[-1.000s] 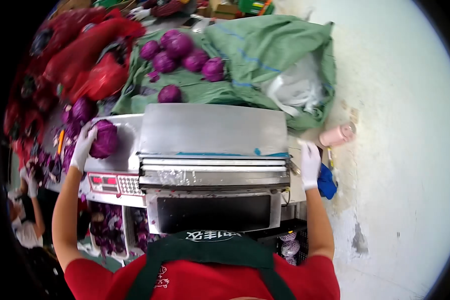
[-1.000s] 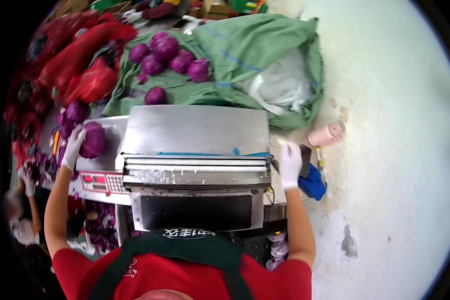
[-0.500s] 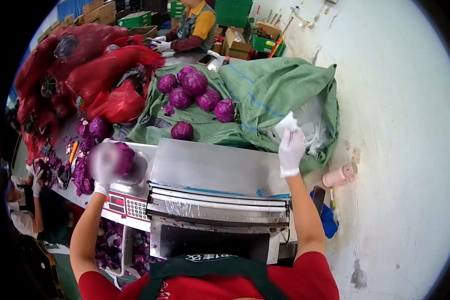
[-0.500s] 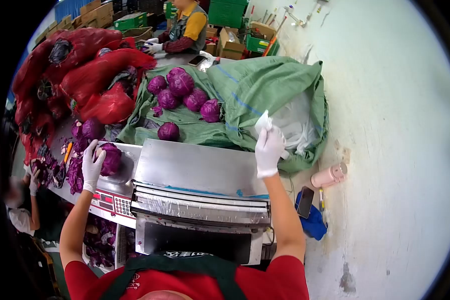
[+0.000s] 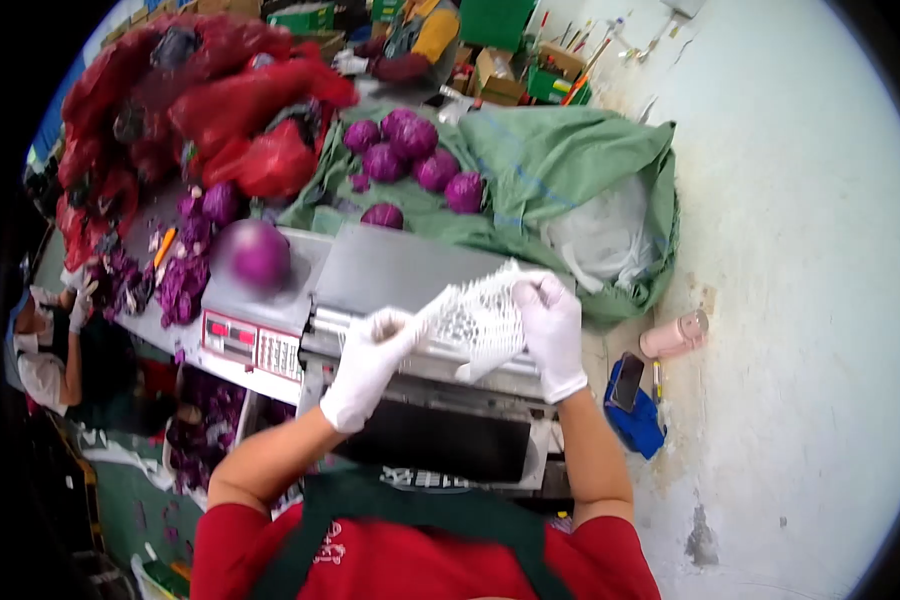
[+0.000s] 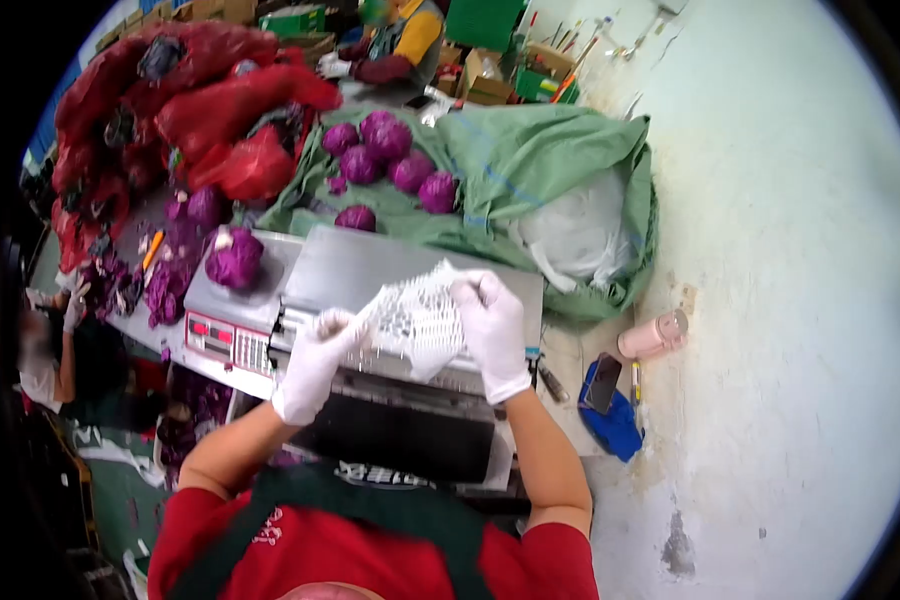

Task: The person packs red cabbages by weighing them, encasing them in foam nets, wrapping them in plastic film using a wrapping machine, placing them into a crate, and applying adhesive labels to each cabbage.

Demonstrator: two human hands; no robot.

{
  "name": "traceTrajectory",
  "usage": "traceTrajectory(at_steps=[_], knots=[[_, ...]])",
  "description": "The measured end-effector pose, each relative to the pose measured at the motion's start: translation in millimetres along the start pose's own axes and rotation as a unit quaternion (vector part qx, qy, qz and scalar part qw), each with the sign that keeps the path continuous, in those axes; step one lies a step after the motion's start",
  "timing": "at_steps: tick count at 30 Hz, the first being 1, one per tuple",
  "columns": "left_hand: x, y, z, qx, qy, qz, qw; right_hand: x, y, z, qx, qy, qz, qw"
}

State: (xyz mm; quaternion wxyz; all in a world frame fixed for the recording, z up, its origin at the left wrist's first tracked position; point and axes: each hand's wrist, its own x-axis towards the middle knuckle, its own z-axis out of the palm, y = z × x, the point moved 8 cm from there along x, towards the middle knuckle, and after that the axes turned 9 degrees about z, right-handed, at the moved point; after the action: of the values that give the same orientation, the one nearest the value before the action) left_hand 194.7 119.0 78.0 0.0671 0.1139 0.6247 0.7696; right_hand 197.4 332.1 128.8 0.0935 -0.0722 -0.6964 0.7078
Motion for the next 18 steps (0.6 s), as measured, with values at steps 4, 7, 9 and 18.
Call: traceTrajectory(at_steps=[4,7,9,18], knots=[[-5.5,31.4,14.6,0.024,0.018,0.165,0.986,-20.1,36.6,25.9,-0.077,-0.115,0.072,0.988],[0.5,13.1,15.9,0.068,-0.015,0.123,0.990,-38.5,54.0,50.2,-0.092,-0.168,0.107,0.976],[-8.0,-2.2,14.4,-0.061,0.023,0.038,0.997,-44.0,41.6,47.4,-0.037,-0.209,0.159,0.964],[-62.6,28.1,-34.6,0.342,0.273,0.320,0.840,-57.5,69.5,131.1,0.158,-0.221,0.070,0.960]])
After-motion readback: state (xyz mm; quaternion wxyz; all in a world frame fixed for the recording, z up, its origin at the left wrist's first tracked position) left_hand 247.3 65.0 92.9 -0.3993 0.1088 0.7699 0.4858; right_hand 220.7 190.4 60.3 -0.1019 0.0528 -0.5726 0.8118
